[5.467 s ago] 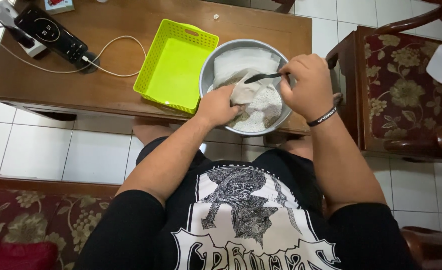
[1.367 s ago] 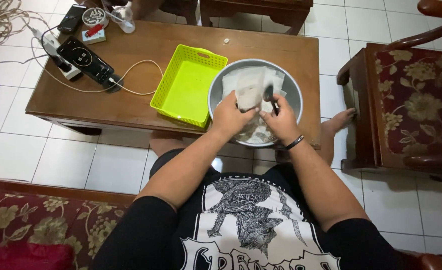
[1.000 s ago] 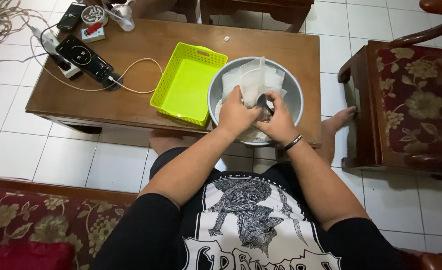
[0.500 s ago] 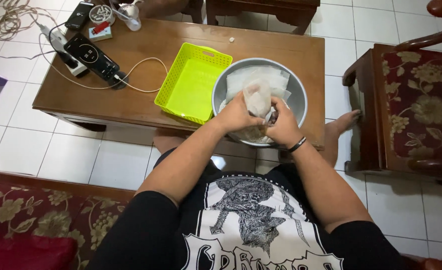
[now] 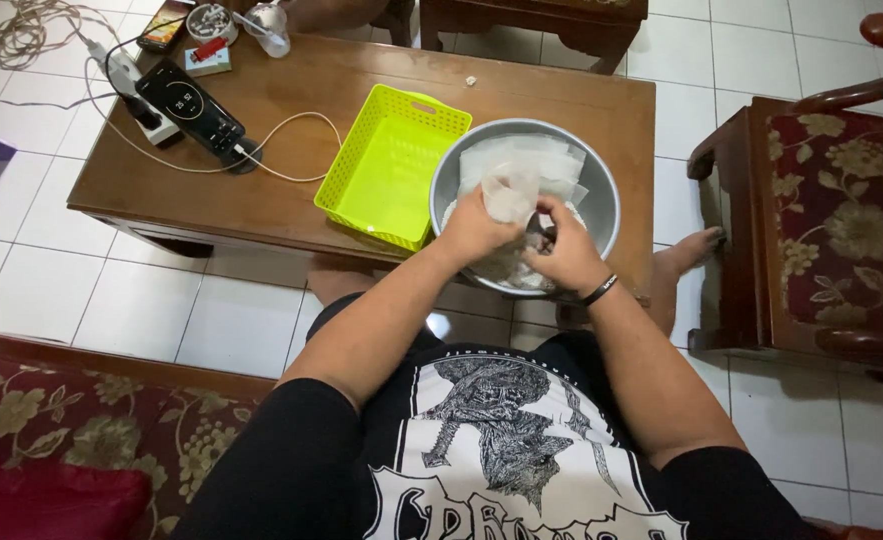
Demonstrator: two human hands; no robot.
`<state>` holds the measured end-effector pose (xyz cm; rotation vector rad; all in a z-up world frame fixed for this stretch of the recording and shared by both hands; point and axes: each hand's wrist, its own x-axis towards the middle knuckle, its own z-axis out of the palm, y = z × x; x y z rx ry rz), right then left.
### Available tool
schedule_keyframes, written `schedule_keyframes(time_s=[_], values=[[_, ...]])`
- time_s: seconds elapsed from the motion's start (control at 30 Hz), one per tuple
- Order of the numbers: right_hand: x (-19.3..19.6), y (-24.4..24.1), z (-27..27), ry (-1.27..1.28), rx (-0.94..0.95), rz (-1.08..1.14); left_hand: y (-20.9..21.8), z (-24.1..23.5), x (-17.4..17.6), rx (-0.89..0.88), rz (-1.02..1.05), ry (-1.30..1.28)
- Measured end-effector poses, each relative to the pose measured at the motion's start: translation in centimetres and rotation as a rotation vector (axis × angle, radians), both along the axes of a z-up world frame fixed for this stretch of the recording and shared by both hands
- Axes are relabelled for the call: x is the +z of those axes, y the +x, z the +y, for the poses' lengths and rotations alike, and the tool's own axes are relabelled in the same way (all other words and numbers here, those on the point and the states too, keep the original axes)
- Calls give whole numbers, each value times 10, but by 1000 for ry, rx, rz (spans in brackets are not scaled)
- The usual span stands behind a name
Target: Scooping white powder from a bowl into small plastic bags using a spoon.
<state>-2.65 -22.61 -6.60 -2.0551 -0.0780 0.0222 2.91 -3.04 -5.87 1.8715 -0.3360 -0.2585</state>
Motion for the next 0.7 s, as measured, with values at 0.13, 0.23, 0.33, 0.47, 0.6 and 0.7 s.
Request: schedule_keyframes(time_s=[0.13,0.23,0.33,0.47,0.6,0.7], values=[[-16,1,-15,82,-15,-71,9,10,0,74,35,60],[-27,4,-22,183,-41,-177,2,17,16,93,16,135],[-29,5,-24,267,-31,-225,0,15,19,83,8,173],[-28,7,-21,136,-128,-190,0,12,18,90,9,230],[-33,9,-23,71,-173,-161,-6,15,34,51,46,197],[-35,9,-23,42,-204,-155,0,6,25,22,16,316]])
